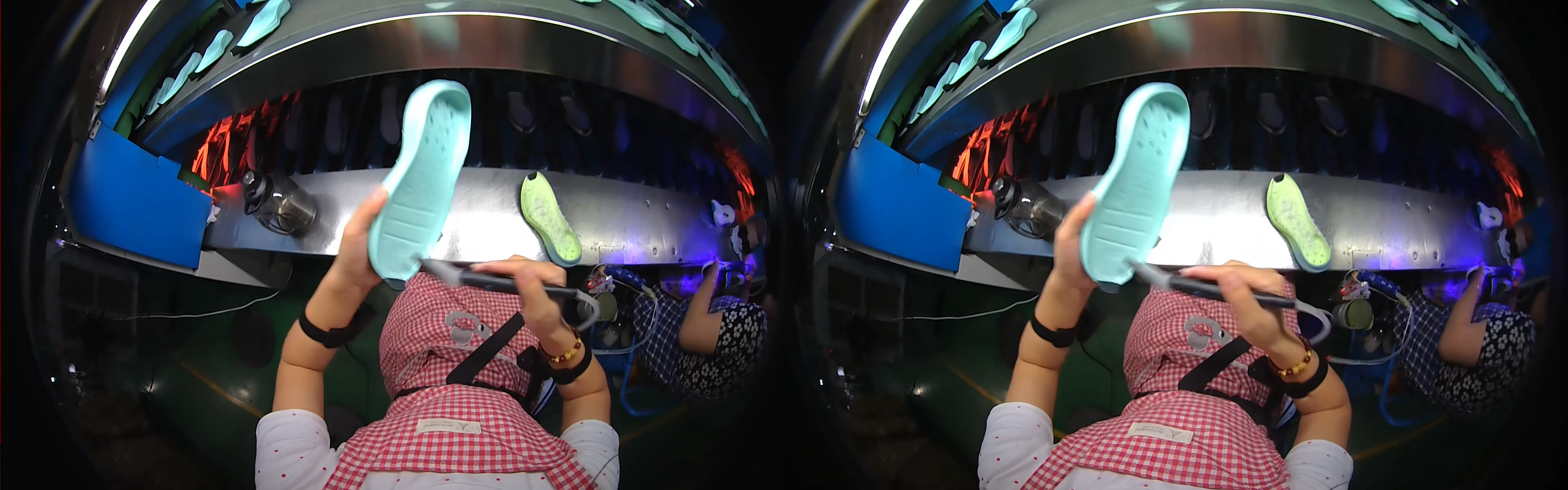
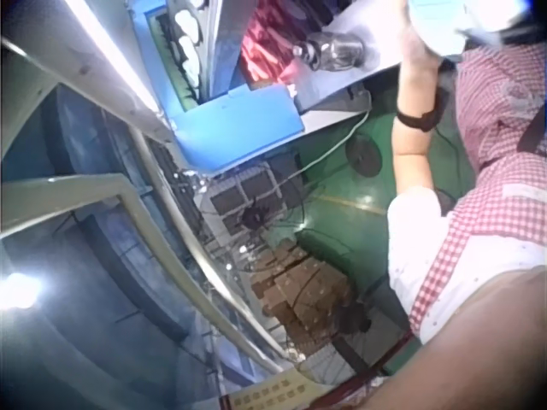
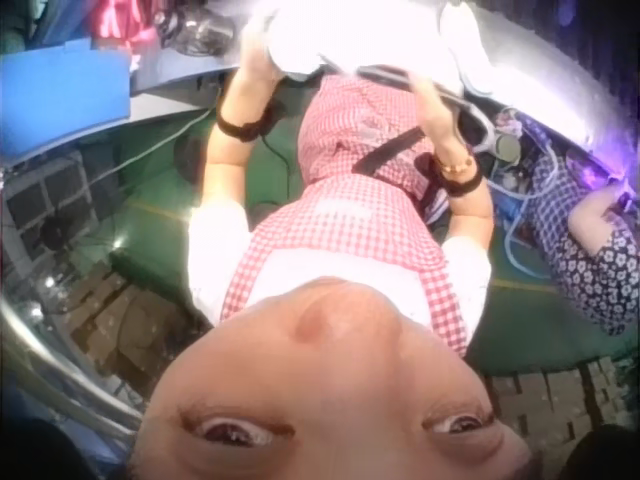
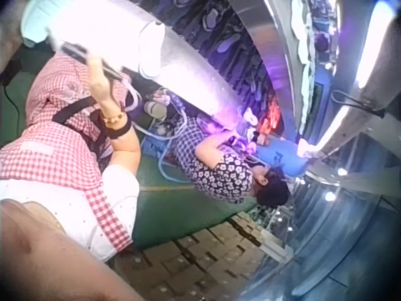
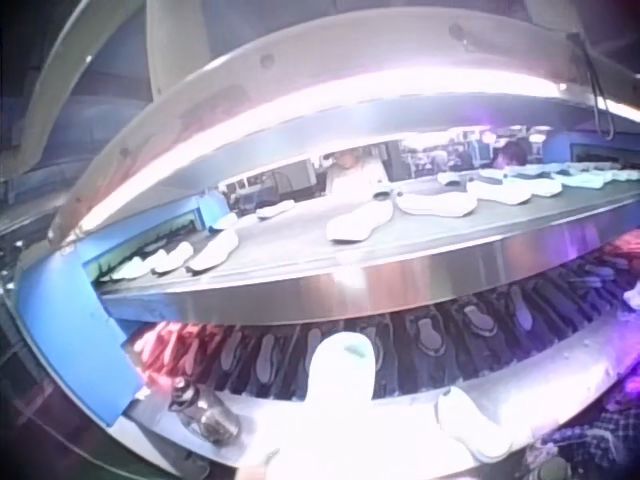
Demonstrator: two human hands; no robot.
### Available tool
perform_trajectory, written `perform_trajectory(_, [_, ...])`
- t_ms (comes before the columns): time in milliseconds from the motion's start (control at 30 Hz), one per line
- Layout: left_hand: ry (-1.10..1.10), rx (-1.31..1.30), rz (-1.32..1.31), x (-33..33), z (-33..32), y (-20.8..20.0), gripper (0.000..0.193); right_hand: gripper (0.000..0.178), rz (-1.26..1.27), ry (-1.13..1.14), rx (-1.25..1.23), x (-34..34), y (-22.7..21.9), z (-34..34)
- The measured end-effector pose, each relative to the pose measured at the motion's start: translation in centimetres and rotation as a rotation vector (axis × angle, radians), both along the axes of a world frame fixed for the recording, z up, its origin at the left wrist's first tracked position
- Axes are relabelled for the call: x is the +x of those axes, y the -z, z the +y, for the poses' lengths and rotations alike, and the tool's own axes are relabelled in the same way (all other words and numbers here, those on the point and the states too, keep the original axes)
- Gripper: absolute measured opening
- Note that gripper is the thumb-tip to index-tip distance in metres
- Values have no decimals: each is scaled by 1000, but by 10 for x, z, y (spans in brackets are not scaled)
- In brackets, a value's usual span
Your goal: Applying a liquid primer or glue to turquoise shoe soles using a brush in a manufacturing setting.
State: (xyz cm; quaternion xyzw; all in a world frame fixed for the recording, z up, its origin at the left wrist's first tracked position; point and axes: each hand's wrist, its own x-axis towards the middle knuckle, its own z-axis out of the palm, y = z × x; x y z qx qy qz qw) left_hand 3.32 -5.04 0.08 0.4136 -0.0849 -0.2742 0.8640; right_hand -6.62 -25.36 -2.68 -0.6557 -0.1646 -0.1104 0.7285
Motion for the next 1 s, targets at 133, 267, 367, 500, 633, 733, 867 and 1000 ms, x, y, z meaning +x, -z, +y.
perform_trajectory(133, [-60,-89,-327,52,-10,-78,54,37,26,347,242,-10,7,-15])
perform_trajectory(267, [-214,-425,-301,145,-27,-142,58,39,110,392,270,-14,11,-16])
perform_trajectory(367, [-455,-612,11,228,-40,-130,71,38,116,420,288,-14,15,-17])
perform_trajectory(500, [-660,202,-425,238,-75,-107,74,37,146,498,340,-12,30,-26])
perform_trajectory(633, [-801,1092,-1016,236,-105,-108,82,36,240,502,345,-9,41,-33])
perform_trajectory(733, [-818,1304,-1069,228,-117,-110,83,36,273,513,389,-6,43,-34])
perform_trajectory(867, [-646,1462,-1056,242,-117,-122,81,37,274,514,400,-1,51,-35])
perform_trajectory(1000, [-795,768,-1797,242,-108,-122,28,37,311,497,423,2,56,-35])
